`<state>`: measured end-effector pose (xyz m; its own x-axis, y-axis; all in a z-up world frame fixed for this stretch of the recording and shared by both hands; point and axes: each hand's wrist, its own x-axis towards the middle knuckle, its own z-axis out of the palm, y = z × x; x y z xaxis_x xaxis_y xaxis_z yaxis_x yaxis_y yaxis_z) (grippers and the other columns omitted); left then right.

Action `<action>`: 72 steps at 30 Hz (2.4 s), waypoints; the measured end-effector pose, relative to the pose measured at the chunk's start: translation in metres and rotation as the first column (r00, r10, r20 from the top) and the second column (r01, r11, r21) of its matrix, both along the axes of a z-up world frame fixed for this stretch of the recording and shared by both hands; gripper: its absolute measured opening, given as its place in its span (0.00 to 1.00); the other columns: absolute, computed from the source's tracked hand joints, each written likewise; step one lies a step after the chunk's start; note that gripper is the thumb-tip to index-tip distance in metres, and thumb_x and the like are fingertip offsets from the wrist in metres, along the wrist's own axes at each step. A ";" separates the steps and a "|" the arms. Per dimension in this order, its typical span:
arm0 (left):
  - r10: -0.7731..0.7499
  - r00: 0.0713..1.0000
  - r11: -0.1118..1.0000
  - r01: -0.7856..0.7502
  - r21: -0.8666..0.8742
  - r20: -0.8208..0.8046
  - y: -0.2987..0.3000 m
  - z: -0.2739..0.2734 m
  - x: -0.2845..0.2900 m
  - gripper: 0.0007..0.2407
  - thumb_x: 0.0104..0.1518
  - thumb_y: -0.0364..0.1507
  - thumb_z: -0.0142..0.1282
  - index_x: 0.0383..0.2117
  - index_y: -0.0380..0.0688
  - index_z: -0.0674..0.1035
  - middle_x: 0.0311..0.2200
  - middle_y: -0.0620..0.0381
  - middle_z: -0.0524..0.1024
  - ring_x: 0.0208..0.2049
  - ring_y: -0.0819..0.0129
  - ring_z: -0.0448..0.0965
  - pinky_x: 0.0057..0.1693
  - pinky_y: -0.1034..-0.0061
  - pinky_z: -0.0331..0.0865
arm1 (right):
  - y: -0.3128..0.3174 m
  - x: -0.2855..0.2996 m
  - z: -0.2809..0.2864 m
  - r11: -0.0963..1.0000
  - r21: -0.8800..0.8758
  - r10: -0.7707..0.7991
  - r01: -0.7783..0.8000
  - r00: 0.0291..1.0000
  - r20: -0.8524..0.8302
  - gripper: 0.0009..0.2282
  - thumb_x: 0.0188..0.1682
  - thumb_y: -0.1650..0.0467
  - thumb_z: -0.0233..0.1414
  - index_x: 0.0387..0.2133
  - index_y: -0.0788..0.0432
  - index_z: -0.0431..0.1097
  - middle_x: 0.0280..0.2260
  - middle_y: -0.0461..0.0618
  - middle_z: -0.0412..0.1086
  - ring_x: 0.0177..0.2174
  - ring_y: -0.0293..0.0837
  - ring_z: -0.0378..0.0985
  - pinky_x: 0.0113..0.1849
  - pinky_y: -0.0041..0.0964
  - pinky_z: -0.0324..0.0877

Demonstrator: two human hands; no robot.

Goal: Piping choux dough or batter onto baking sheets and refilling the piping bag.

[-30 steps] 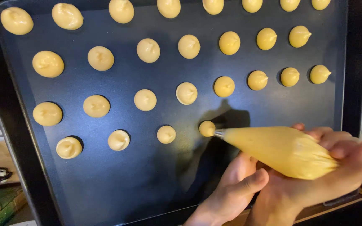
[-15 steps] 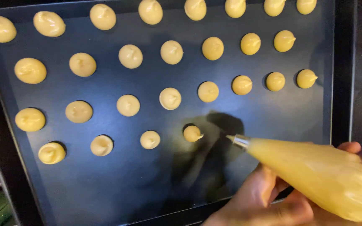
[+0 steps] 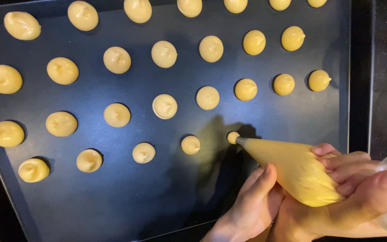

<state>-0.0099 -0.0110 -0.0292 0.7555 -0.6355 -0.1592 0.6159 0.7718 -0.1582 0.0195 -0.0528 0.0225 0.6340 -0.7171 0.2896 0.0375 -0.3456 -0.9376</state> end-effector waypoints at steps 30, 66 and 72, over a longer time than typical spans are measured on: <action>-0.026 0.989 0.987 0.003 0.159 0.147 0.010 0.031 0.033 0.42 0.58 0.49 0.65 0.70 0.31 0.57 0.70 0.51 0.61 0.72 0.66 0.58 0.78 0.69 0.47 | -0.016 0.032 0.007 0.974 0.193 -0.136 0.122 0.989 0.062 0.23 0.59 0.57 0.52 0.22 0.54 0.50 0.20 0.45 0.52 0.22 0.40 0.56 0.32 0.36 0.61; -0.059 0.998 0.998 0.060 -0.004 0.027 -0.078 0.003 0.010 0.34 0.67 0.49 0.53 0.70 0.33 0.61 0.62 0.53 0.67 0.69 0.67 0.64 0.76 0.69 0.53 | -0.110 -0.007 -0.020 0.998 0.032 -0.054 0.051 0.993 0.105 0.25 0.69 0.59 0.44 0.24 0.57 0.46 0.20 0.50 0.47 0.23 0.44 0.54 0.36 0.41 0.64; -0.100 0.995 0.988 0.099 0.116 0.007 -0.072 0.011 0.018 0.36 0.63 0.50 0.54 0.69 0.34 0.60 0.65 0.52 0.65 0.69 0.64 0.62 0.74 0.67 0.52 | -0.092 0.011 -0.002 0.983 0.157 -0.116 0.100 0.989 0.092 0.21 0.66 0.62 0.43 0.24 0.56 0.47 0.20 0.47 0.46 0.23 0.41 0.53 0.38 0.38 0.63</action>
<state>0.0077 -0.0826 -0.0180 0.6918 -0.6858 -0.2260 0.6921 0.7190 -0.0635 0.0301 -0.1451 0.0202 0.5237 -0.8201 0.2307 0.1043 -0.2070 -0.9728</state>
